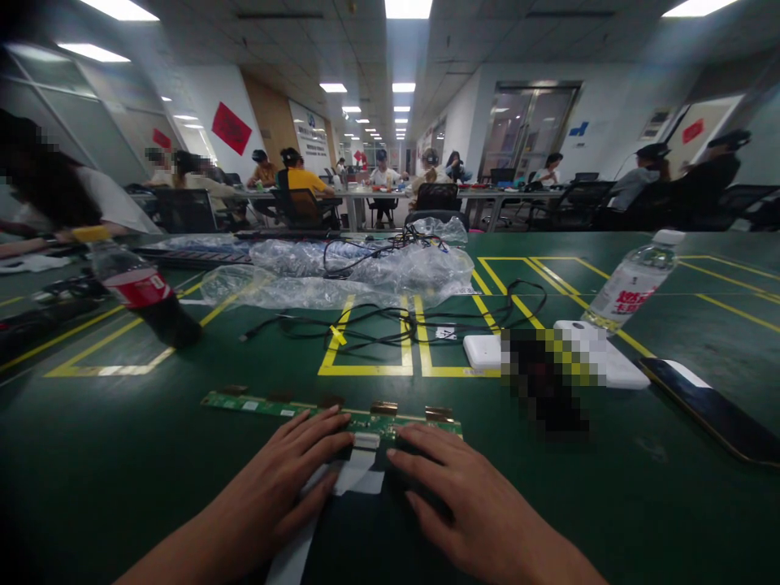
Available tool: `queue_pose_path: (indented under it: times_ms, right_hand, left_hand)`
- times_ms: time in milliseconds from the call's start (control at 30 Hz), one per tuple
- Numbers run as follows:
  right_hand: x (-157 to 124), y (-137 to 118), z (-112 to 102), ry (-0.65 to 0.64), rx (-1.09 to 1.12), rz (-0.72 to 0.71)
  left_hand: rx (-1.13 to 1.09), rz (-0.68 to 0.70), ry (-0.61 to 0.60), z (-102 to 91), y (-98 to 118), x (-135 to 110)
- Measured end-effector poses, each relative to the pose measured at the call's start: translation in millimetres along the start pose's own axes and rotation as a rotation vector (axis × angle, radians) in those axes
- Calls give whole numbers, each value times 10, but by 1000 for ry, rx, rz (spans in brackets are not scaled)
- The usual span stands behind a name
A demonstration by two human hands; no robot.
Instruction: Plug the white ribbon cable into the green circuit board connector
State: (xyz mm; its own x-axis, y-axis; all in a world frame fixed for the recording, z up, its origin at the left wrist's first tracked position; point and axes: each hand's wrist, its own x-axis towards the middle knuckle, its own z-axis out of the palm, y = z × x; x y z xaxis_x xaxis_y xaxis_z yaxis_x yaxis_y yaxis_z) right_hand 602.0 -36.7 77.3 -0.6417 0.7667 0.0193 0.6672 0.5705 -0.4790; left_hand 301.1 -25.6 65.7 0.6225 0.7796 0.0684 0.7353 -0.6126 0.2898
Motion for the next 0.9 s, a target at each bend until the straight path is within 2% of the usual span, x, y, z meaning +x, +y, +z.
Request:
queue_pose_path:
  times_ms: [267, 433, 533, 700, 767, 833, 900]
  right_hand:
    - [-24, 183, -82, 162, 18, 56]
    - [-4, 254, -105, 186, 28, 96]
    - [8, 247, -112, 177, 27, 109]
    - [17, 236, -112, 172, 29, 103]
    - [15, 237, -104, 176, 30, 101]
    - [12, 236, -93, 178, 26, 101]
    - [11, 232, -82, 171, 19, 106]
  left_hand:
    - [88, -69, 37, -17, -212, -126]
    - [138, -159, 172, 12, -414, -320]
    - [124, -244, 220, -3, -712, -546]
    - [89, -383, 242, -100, -1519, -1033]
    - [101, -485, 295, -154, -1794, -1184]
    - [117, -573, 338, -214, -1966, -1280]
    - [113, -609, 326, -280, -2031, -1325]
